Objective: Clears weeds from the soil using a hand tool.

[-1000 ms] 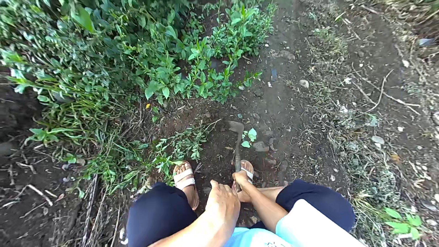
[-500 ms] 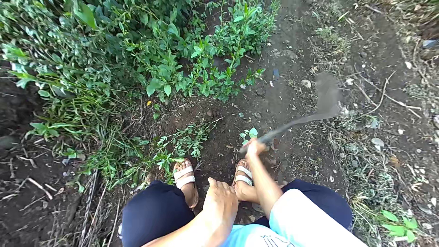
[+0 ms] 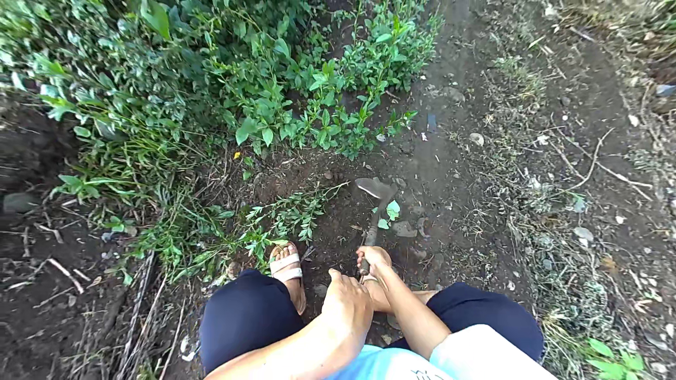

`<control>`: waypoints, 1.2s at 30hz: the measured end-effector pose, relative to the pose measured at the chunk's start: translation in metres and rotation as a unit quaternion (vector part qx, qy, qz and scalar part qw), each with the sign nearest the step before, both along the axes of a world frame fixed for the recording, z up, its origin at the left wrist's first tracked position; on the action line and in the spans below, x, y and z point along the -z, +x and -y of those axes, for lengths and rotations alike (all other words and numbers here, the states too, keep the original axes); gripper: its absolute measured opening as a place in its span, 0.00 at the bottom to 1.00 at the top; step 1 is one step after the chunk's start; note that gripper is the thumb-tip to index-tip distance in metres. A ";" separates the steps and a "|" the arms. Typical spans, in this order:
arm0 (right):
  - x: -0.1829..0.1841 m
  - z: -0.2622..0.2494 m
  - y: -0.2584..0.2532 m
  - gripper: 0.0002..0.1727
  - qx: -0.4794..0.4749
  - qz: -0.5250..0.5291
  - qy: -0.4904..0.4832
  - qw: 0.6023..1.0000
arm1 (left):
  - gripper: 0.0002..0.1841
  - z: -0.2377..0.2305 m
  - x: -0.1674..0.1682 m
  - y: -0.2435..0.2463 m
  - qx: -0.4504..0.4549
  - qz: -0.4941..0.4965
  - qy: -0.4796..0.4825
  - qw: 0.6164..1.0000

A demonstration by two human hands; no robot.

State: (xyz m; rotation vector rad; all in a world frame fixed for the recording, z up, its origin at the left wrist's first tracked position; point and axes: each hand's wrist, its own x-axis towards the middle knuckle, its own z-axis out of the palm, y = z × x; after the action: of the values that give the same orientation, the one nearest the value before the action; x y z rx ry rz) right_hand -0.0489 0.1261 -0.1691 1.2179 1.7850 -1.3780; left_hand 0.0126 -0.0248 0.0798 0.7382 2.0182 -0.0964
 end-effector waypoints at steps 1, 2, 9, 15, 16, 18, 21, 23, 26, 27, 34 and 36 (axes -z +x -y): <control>-0.003 0.011 0.005 0.04 -0.029 0.000 -0.019 0.999 | 0.19 0.000 0.000 0.001 -0.001 0.001 0.004 1.000; -0.004 0.019 0.015 0.03 -0.083 -0.001 -0.026 0.996 | 0.19 0.000 0.000 0.001 -0.004 0.004 0.007 1.000; -0.100 0.058 0.055 0.22 -0.514 0.008 0.054 0.856 | 0.19 0.006 0.002 0.000 -0.032 -0.005 0.013 0.999; -0.032 -0.009 0.040 0.27 -0.294 -0.106 0.100 0.945 | 0.19 0.012 0.002 0.003 -0.041 -0.008 0.018 0.999; -0.043 -0.022 0.025 0.26 -0.231 -0.125 0.117 0.958 | 0.19 0.012 0.001 0.004 -0.035 -0.007 0.019 0.999; -0.069 -0.047 -0.005 0.24 -0.110 -0.219 0.142 0.959 | 0.19 0.011 0.001 0.007 -0.025 -0.006 0.023 0.999; -0.112 -0.067 -0.058 0.13 0.078 -0.389 0.093 0.913 | 0.19 0.010 -0.001 0.009 -0.016 -0.004 0.027 0.999; -0.124 -0.071 -0.094 0.08 0.185 -0.457 0.023 0.870 | 0.19 0.009 -0.002 0.008 -0.013 -0.005 0.020 1.000; -0.081 -0.056 -0.111 0.08 0.224 -0.427 0.017 0.876 | 0.18 0.006 -0.001 0.008 -0.010 -0.013 0.006 1.000; -0.044 -0.046 -0.092 0.12 0.185 -0.368 0.046 0.910 | 0.18 0.005 0.000 0.007 -0.014 -0.013 0.009 1.000; 0.043 -0.022 0.056 0.12 -0.073 0.026 0.042 0.996 | 0.20 0.005 0.000 -0.006 -0.045 0.010 0.002 0.999; 0.038 -0.039 0.036 0.23 -0.041 -0.047 0.046 0.997 | 0.19 0.007 0.001 -0.005 -0.042 0.006 0.011 0.999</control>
State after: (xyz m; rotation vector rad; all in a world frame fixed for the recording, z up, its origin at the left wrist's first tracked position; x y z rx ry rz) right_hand -0.0127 0.1649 -0.2071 1.1307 1.9603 -1.3387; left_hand 0.0076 -0.0317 0.0785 0.6651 2.0386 -0.0194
